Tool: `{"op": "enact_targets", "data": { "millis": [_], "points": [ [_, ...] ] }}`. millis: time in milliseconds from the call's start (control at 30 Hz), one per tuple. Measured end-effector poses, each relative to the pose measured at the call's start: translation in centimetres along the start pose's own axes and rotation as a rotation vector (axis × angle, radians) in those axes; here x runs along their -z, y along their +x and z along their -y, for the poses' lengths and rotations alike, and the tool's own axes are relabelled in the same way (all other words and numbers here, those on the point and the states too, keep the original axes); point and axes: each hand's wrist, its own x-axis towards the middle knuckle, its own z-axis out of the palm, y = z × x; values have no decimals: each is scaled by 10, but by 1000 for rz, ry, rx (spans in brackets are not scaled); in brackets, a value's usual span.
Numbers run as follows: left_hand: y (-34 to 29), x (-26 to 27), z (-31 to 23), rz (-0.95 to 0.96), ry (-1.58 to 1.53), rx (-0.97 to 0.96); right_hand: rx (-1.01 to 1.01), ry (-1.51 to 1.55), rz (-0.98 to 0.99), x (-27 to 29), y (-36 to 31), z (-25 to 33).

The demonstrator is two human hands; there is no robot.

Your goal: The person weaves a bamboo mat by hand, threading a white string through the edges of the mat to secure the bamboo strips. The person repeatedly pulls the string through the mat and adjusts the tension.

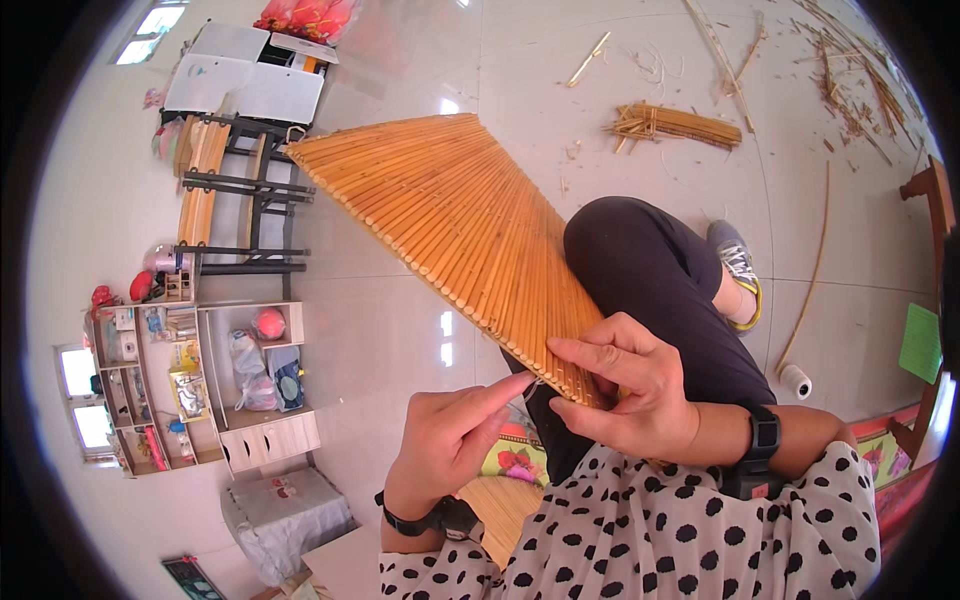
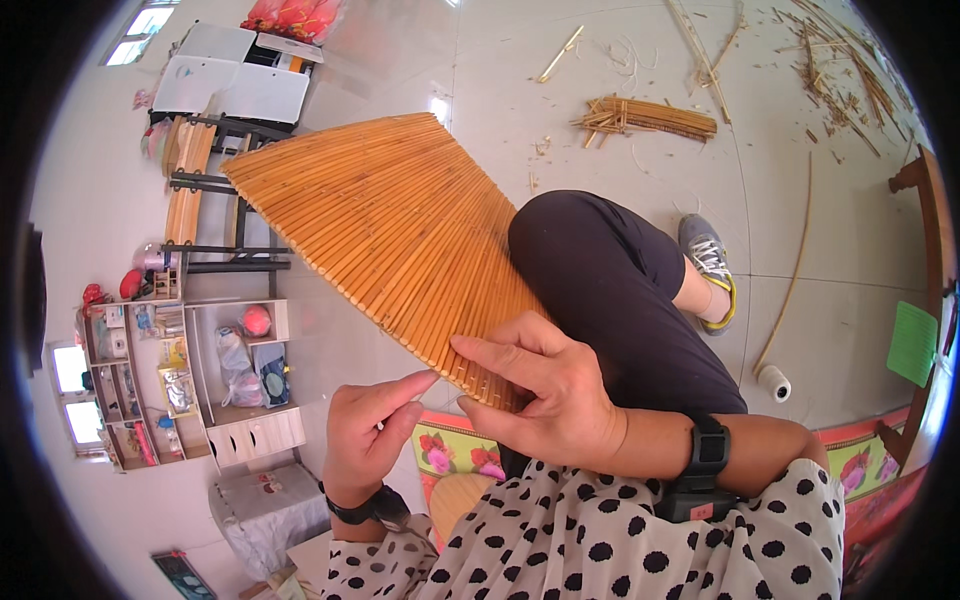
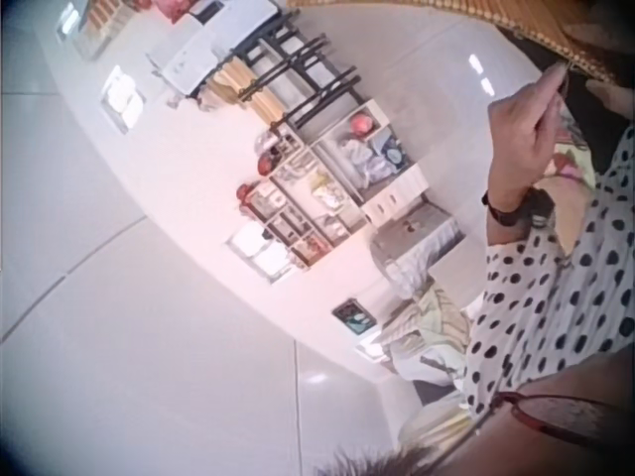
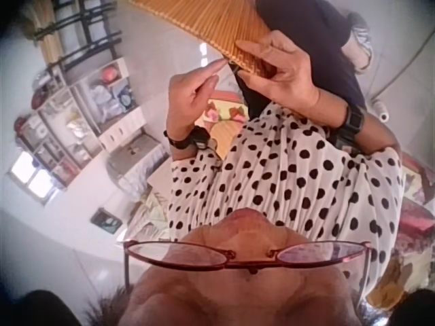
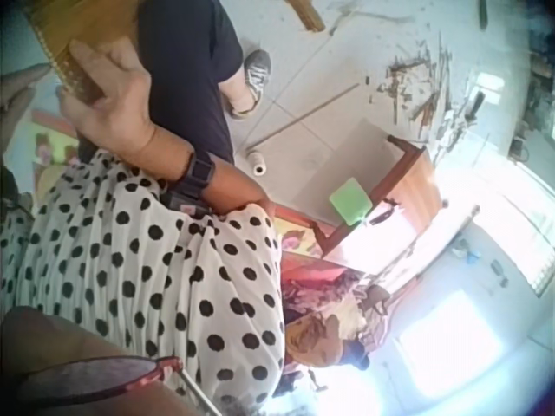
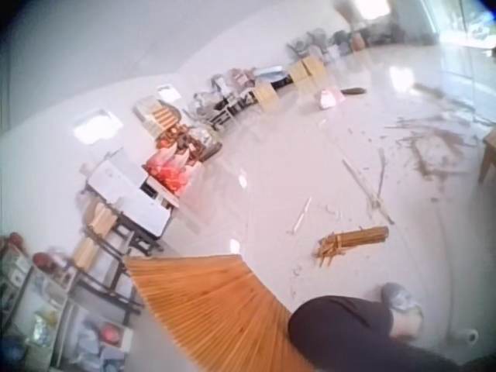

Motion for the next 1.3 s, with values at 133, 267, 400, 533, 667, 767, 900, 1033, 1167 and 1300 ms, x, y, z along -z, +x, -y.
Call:
{"op": "enact_targets", "data": {
  "millis": [133, 267, 400, 533, 667, 767, 900, 1033, 1167, 1300],
  "points": [
    [3, 6, -3, 115, -41, 58, 0, 6, 5, 0, -1, 0],
    [1, 6, -4, 137, -109, 104, -18, -12, 26, 1, 1, 2],
    [-2, 2, -4, 125, -164, 132, -9, -2, 20, 1, 1, 3],
    [-5, -2, -4, 88, -156, 155, 1, -16, 18, 1, 2, 2],
    [-13, -17, -9, -38, -111, 223, 6, -49, 16, 1, 3, 1],
    [-13, -27, -16, -165, -70, 226, 21, -47, 6, 1, 2, -1],
    [-14, -39, -13, -272, -47, 198, 10, -49, 7, 0, 6, 2],
    [-13, -44, -3, -342, 77, 35, 3, -57, 7, 1, 9, 7],
    [-9, -47, 0, -377, 108, -43, 19, -44, 24, -1, 7, 4],
    [-6, -49, -1, -384, 105, -46, 28, -61, 35, -2, 7, 5]
  ]
}}
